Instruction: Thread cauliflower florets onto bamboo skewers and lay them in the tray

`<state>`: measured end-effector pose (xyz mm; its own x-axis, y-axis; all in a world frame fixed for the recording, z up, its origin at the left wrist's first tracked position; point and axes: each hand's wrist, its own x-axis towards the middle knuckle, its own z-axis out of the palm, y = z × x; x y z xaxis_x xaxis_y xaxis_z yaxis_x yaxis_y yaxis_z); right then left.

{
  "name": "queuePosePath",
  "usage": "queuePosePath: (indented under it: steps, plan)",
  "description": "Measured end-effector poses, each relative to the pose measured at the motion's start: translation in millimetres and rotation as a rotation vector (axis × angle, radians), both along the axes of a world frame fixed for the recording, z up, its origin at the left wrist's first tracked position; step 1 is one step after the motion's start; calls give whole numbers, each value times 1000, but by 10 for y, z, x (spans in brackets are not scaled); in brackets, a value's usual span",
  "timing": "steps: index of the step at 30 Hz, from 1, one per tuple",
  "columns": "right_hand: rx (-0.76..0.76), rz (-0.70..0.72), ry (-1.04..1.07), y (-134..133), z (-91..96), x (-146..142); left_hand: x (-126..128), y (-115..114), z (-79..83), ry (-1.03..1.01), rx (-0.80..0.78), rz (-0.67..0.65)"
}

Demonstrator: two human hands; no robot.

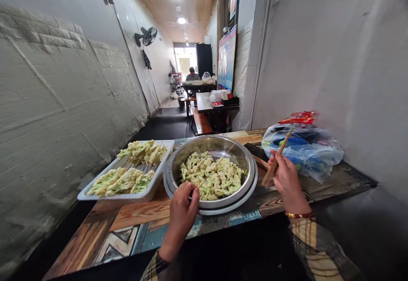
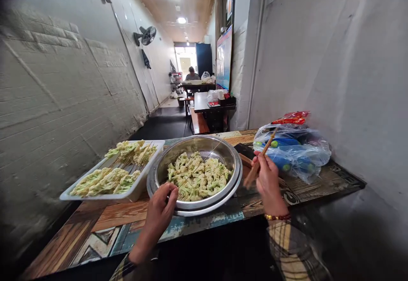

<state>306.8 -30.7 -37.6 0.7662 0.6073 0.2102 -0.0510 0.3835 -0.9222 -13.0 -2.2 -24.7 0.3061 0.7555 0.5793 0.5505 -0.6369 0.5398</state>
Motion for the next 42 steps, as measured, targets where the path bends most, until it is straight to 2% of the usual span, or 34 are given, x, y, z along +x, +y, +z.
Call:
queuePosePath:
  steps: [3,7,9,11,14,17,19,21,23,25,28,30,32,36,40,42]
  plan:
    - [-194,42,-158,-49,-306,288,35,-5,-23,-26,-11,49]
    - [-382,82,-350,-65,-703,413,39,-13,-35,-36,-42,50]
    - [-419,65,-427,-76,-815,433,35,-18,-32,-17,-48,44]
    - [-421,23,-492,-104,-831,445,37,-23,-26,12,-47,46]
    - [-370,-76,-563,-190,-647,400,54,-29,-16,56,-53,60]
    - [-257,-148,-661,-283,-257,162,86,-37,-5,77,-72,73]
    - [-95,-147,-927,-313,34,-112,105,-44,7,73,-92,65]
    - [31,-11,-1191,-308,274,-425,116,-58,31,64,-116,43]
    - [62,145,-1403,-275,422,-710,117,-78,66,50,-142,16]
    - [31,296,-1560,-229,479,-920,112,-102,106,20,-176,-11]
    - [-30,496,-1689,-175,453,-1056,99,-119,157,-47,-257,-41]
    - [-32,577,-1648,-164,411,-1040,87,-98,187,-114,-338,-60]
    - [-30,577,-1494,-162,380,-960,73,-46,228,-230,-421,-71]
    - [-79,431,-939,-100,374,-719,65,120,361,-436,-436,-31]
    - [-85,558,-279,75,339,-593,198,294,489,-346,-445,-85]
    - [-59,594,-107,164,284,-602,337,375,522,-236,-431,-106]
